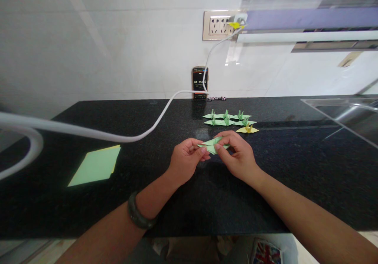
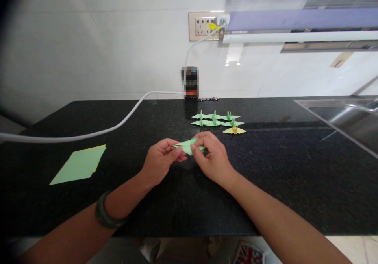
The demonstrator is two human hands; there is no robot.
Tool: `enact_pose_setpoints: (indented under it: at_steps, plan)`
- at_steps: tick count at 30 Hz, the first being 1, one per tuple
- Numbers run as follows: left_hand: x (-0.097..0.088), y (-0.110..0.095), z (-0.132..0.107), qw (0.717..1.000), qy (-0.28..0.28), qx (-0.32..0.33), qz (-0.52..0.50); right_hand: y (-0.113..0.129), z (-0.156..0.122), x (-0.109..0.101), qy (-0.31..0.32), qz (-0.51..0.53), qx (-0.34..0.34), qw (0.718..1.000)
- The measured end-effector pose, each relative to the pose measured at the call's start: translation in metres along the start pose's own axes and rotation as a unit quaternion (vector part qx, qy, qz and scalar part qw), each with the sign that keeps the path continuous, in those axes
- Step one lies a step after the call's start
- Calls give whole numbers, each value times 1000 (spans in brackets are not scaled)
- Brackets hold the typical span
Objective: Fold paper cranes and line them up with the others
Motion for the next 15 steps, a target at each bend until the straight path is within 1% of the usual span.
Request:
enact_pose_setpoints:
  at_steps: [15]
  plan:
    - [0,2,-1,1000,-4,-14,0,4,-1,-1,-3,-7,-17,1000]
Point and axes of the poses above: each hand's wrist, its own z-axis towards the middle knuckle, its own x-axis out of the palm, y = z × x, the point moved 8 cm from there along z, towards the middle knuckle, and after that the axes turned 3 degrees about x, right-handed, at the moved point
